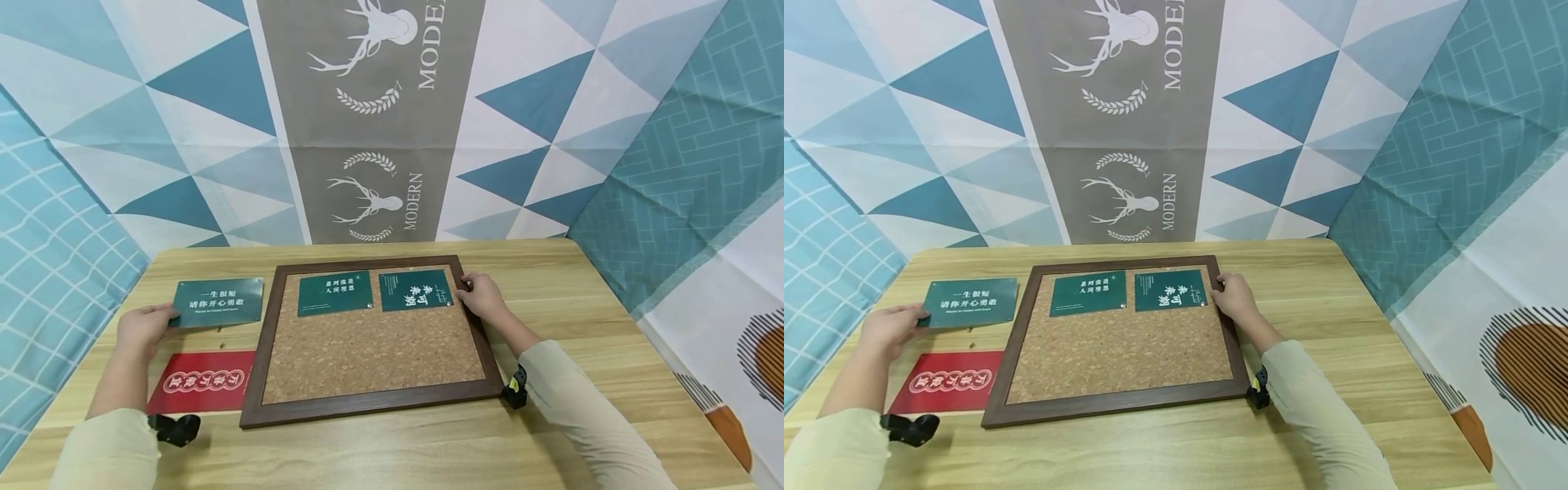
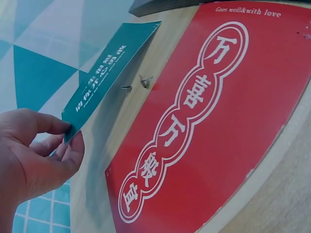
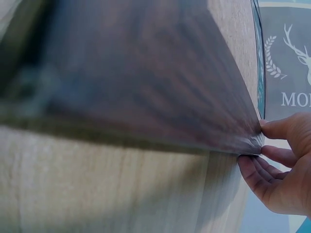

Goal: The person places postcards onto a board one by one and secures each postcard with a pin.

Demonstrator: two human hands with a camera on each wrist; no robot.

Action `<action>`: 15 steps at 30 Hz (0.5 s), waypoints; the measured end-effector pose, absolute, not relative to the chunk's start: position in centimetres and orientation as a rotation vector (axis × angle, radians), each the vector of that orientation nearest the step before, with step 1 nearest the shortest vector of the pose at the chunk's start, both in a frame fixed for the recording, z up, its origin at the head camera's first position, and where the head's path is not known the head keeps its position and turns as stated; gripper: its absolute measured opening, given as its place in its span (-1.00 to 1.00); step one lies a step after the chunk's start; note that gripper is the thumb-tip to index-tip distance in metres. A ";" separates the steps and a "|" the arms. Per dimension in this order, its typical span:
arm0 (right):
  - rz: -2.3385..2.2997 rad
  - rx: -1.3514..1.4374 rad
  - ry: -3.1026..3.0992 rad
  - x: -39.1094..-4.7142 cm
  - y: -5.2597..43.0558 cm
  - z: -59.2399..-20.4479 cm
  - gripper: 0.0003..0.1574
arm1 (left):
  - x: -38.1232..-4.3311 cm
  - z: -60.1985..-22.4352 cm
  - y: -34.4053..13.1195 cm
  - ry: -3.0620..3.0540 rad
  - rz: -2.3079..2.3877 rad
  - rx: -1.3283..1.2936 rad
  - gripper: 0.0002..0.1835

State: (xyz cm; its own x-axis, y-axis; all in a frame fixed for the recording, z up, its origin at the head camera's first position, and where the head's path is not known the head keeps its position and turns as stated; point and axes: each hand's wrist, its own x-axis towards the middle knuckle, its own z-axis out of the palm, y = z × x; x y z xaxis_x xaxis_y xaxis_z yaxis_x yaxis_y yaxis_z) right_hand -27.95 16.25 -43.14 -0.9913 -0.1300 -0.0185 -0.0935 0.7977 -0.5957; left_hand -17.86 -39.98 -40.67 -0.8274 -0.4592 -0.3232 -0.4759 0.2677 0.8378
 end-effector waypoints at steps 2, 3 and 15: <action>-0.961 -0.175 2.920 -28.0 16.3 -43.2 -0.46 | -17.9 -40.6 -40.0 2.408 1.799 -0.884 -0.39; -0.958 -0.174 2.922 -28.0 16.3 -43.2 -0.46 | -17.9 -40.7 -40.1 2.390 1.830 -0.873 -0.38; -0.954 -0.180 2.932 -28.0 16.2 -43.2 -0.45 | -16.8 -40.8 -41.3 2.095 2.231 -0.780 -0.72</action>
State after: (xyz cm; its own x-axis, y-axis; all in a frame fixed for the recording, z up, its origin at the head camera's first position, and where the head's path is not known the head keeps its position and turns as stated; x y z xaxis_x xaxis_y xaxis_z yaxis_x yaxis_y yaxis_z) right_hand -28.00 16.25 -43.25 -0.9918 -0.1270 -0.0147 -0.0940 0.8027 -0.5889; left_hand -16.78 -41.29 -40.78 -0.8778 -0.3399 -0.3374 -0.3155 -0.1198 0.9413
